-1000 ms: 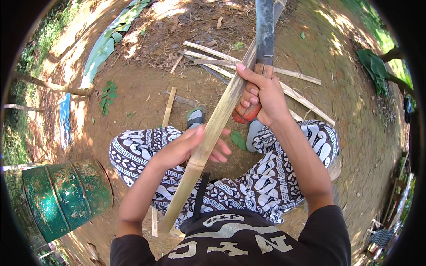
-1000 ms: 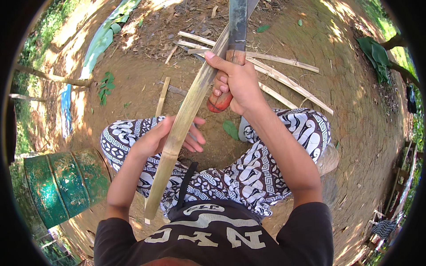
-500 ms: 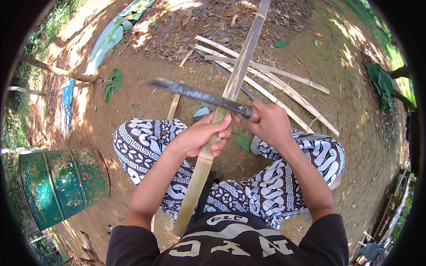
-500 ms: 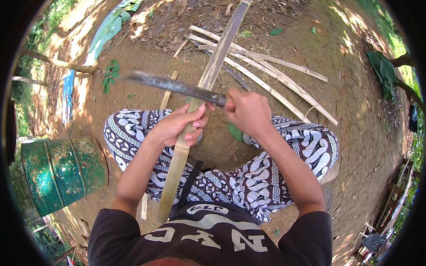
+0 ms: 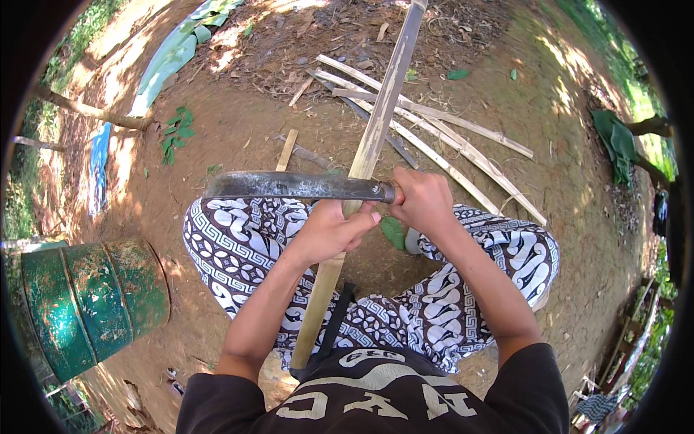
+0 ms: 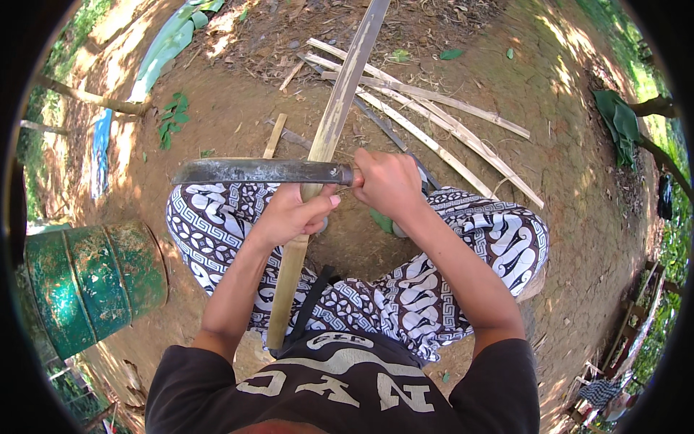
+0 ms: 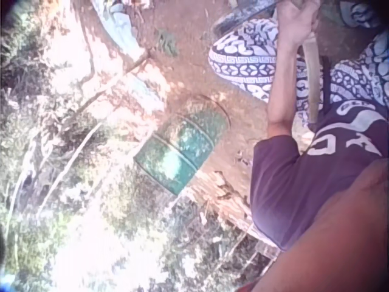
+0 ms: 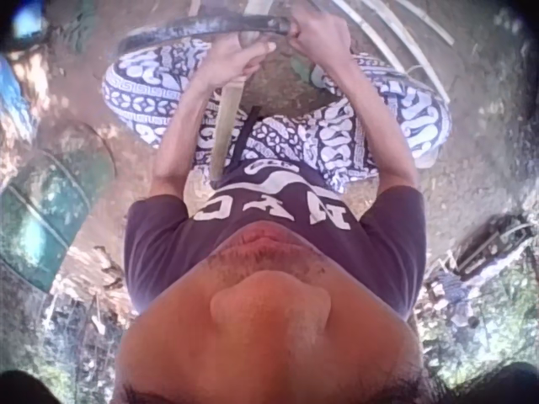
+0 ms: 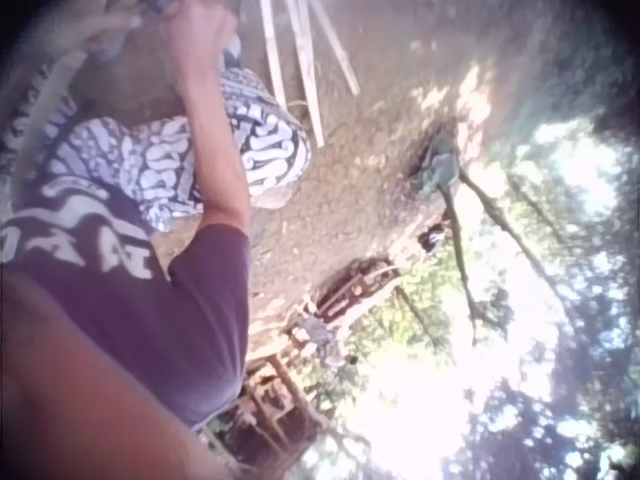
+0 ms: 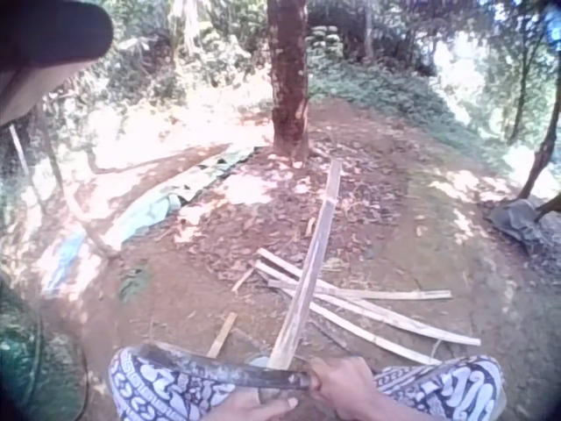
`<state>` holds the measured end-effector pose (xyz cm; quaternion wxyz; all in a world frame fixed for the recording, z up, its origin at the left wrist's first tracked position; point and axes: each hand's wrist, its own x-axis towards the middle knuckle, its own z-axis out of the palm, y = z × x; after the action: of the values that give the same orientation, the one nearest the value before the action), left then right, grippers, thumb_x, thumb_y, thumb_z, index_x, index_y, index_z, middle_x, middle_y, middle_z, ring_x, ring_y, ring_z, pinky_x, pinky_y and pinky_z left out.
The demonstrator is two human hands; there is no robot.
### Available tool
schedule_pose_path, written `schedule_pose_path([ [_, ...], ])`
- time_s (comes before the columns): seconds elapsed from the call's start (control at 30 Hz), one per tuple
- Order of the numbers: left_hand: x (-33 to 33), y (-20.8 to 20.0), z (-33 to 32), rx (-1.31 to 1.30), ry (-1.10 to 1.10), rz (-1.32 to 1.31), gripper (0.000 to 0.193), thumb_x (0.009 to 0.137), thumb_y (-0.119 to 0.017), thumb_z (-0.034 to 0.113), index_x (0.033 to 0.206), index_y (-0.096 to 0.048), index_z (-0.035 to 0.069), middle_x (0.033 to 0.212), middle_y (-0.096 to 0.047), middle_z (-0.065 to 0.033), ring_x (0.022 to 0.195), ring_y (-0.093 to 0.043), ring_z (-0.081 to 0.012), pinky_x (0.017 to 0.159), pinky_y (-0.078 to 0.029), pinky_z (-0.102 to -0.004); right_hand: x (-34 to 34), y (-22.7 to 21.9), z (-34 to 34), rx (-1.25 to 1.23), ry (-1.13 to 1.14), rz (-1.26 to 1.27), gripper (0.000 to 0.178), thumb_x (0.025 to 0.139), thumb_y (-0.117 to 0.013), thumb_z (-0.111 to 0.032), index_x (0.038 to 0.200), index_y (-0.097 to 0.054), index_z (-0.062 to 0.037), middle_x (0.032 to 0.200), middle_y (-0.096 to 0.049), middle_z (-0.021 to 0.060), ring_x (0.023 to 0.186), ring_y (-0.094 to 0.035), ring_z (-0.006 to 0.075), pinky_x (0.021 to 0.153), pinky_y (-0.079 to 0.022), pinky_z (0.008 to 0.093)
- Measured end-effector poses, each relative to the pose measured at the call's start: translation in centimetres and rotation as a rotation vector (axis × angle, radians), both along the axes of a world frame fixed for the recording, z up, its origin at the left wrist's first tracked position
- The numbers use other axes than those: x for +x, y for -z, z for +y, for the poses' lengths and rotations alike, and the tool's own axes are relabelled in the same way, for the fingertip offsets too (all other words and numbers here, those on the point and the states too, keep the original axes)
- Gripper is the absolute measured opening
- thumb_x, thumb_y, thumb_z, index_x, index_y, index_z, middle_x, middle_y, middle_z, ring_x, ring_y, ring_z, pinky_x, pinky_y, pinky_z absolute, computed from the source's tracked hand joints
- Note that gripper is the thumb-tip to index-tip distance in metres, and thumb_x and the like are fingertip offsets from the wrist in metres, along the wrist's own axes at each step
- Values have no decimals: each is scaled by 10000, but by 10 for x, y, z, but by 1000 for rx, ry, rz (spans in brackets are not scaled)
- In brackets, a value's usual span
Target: The person holds a strip of bamboo and shaves down its length using a knife, smoothing the surface and edges.
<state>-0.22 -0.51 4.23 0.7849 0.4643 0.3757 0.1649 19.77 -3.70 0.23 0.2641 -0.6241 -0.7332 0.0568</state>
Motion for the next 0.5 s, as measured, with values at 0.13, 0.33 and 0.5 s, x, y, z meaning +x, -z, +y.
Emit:
schedule_pose_path([
  [0.13, 0, 9, -1, 63, 35, 73, 181, 936, -613, 23, 1066, -491, 54, 751, -456, 27, 479, -326, -30, 415, -266, -224, 9, 14, 4, 62, -40, -12, 160, 710, -678, -140, 777, -550, -71, 648, -617, 111, 562, -624, 332, 516, -508, 439],
  [0.33, 1, 13, 0, -23, -20, -51, 231, 923, -611, -1, 1077, -458, 79, 722, -443, 33, 465, -319, -26, 402, -251, -224, 29, 21, 9, 45, 83, -36, 159, 704, -669, -114, 786, -544, -60, 656, -612, 127, 548, -609, 353, 512, -510, 454],
  [0.5, -1, 13, 6, -79, 12, -48, 197, 930, -603, 33, 1054, -461, 90, 654, -394, 62, 464, -340, -41, 414, -287, -228, 2, 14, -2, 10, -11, 65, 142, 722, -657, -120, 773, -536, -66, 645, -611, 113, 541, -619, 332, 506, -506, 446],
])
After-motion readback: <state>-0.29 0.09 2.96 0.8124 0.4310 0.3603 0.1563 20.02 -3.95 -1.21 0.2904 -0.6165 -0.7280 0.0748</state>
